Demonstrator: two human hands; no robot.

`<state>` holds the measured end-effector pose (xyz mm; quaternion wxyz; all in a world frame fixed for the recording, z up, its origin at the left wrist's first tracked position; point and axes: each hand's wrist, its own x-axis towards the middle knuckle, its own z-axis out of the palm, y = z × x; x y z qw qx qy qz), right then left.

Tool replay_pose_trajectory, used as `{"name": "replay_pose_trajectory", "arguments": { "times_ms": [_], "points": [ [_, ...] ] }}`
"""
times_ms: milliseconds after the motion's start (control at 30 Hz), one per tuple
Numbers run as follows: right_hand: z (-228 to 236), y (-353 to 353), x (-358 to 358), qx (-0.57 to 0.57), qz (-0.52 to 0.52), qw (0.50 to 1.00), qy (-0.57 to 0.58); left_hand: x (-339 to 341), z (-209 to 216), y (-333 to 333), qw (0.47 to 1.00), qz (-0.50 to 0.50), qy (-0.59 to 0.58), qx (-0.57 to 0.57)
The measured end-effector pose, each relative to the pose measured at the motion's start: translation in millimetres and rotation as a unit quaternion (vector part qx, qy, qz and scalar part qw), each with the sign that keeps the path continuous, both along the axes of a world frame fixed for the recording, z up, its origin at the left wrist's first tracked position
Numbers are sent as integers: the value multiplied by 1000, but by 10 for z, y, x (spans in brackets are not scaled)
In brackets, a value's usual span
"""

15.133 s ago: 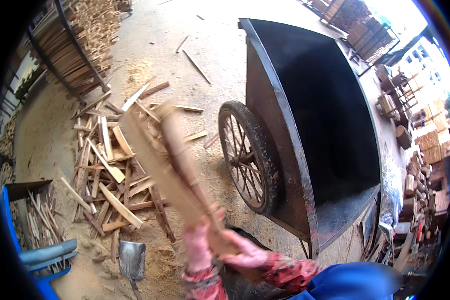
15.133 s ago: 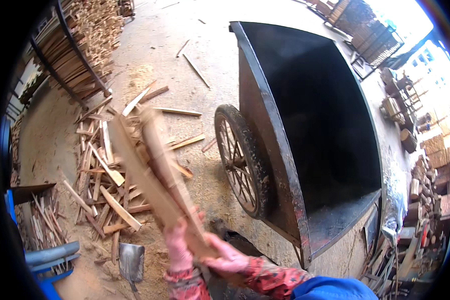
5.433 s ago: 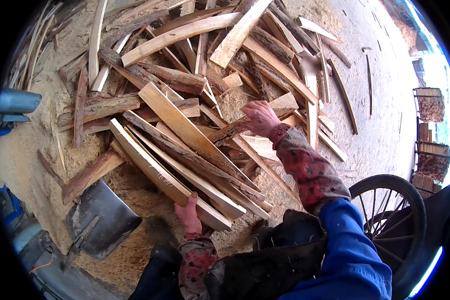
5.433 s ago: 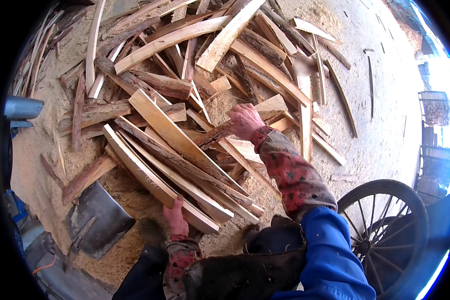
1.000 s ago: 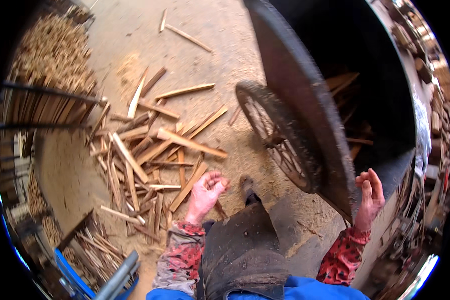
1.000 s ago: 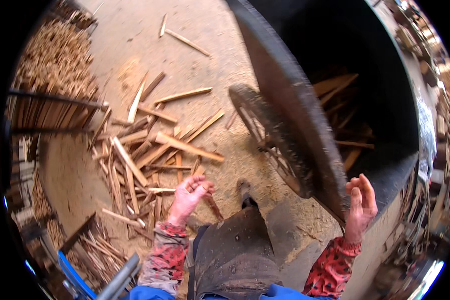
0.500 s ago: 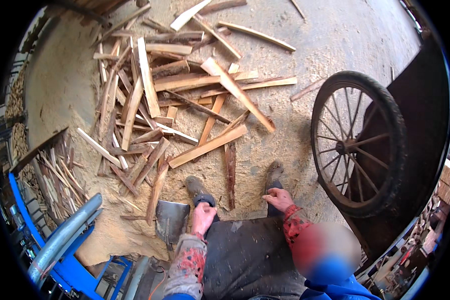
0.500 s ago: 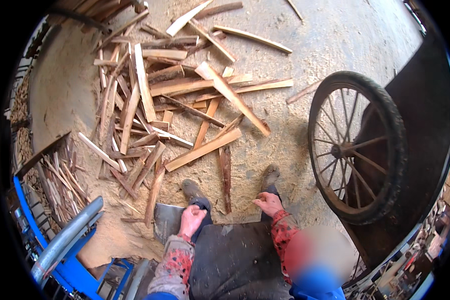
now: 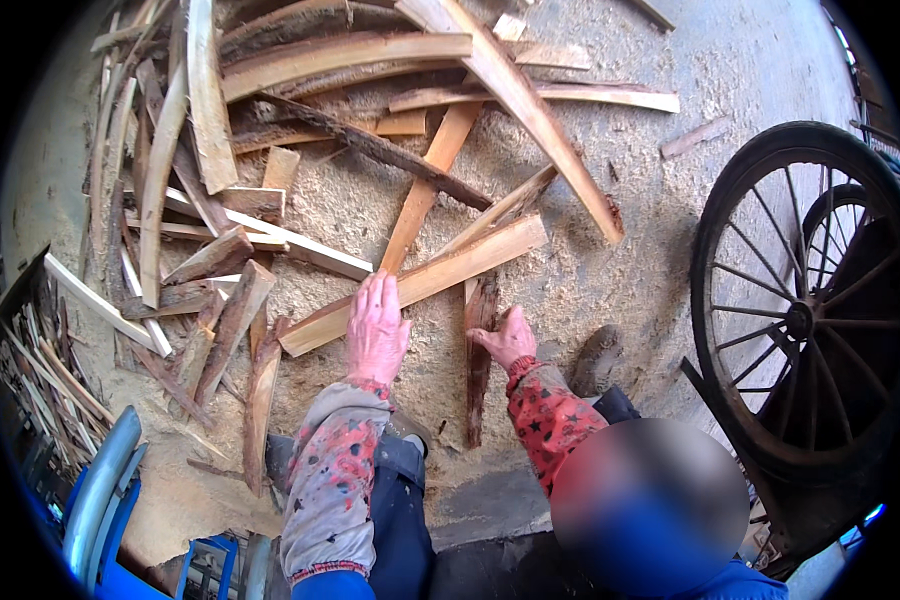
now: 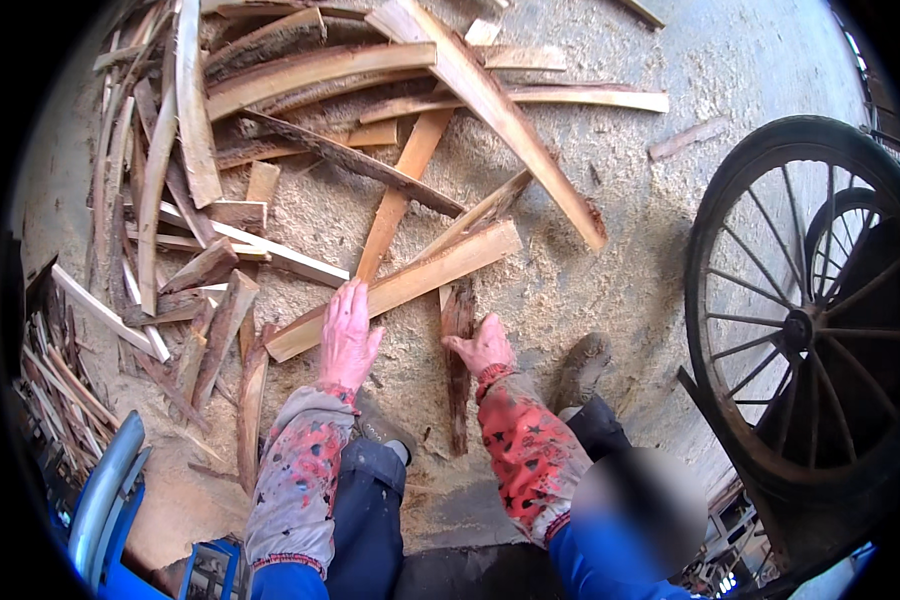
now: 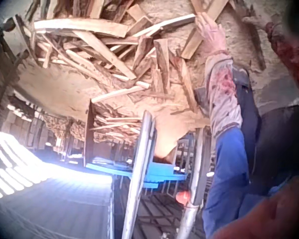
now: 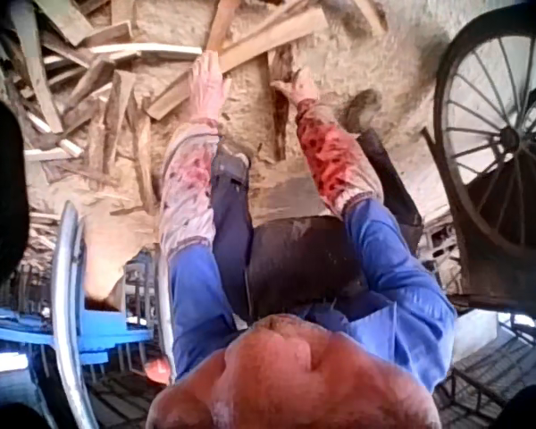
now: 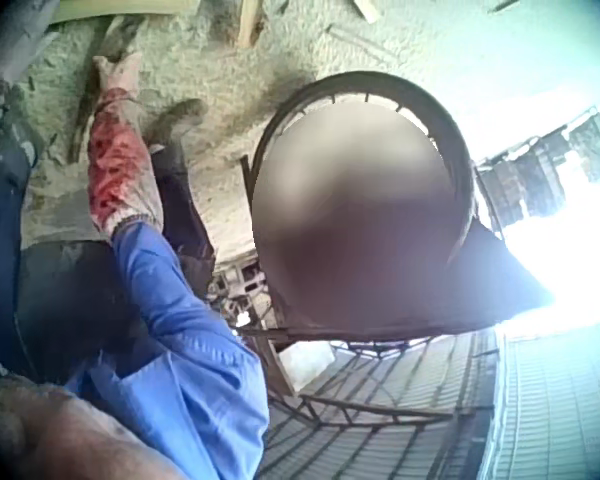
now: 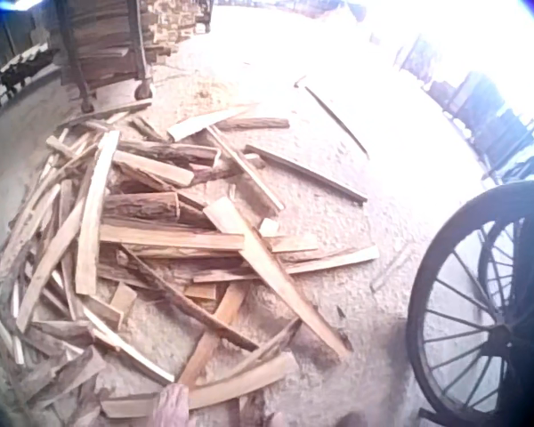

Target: The person walks through a lumber workshop, retrieves a metal cart, and then repeatedly picks up small wooden planks and offcuts from the floor, placing them into the cart.

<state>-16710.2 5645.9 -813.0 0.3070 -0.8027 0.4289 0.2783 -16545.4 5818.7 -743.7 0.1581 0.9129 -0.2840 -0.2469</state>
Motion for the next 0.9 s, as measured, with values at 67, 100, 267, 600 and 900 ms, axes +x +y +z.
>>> {"name": "replay_pose_trajectory", "arguments": {
  "times_ms": [67, 100, 267, 600, 900],
  "points": [
    [-99, 134, 43, -29, -31, 999, -16, -42, -252, -50, 999, -5, -28, 27],
    [-149, 173, 58, -44, -46, 998, -27, -48, -342, -65, 998, -6, -44, 39],
    [-254, 152, 88, 62, -79, 995, -9, -98, -539, -58, 998, -34, -51, -3],
    [-176, 147, 221, -31, -6, 998, -47, 220, -281, -638, 986, 109, -29, -126],
    [36, -49, -75, 75, -90, 985, -130, 1228, -745, -1129, 759, 567, 186, -261]
  ]
}}
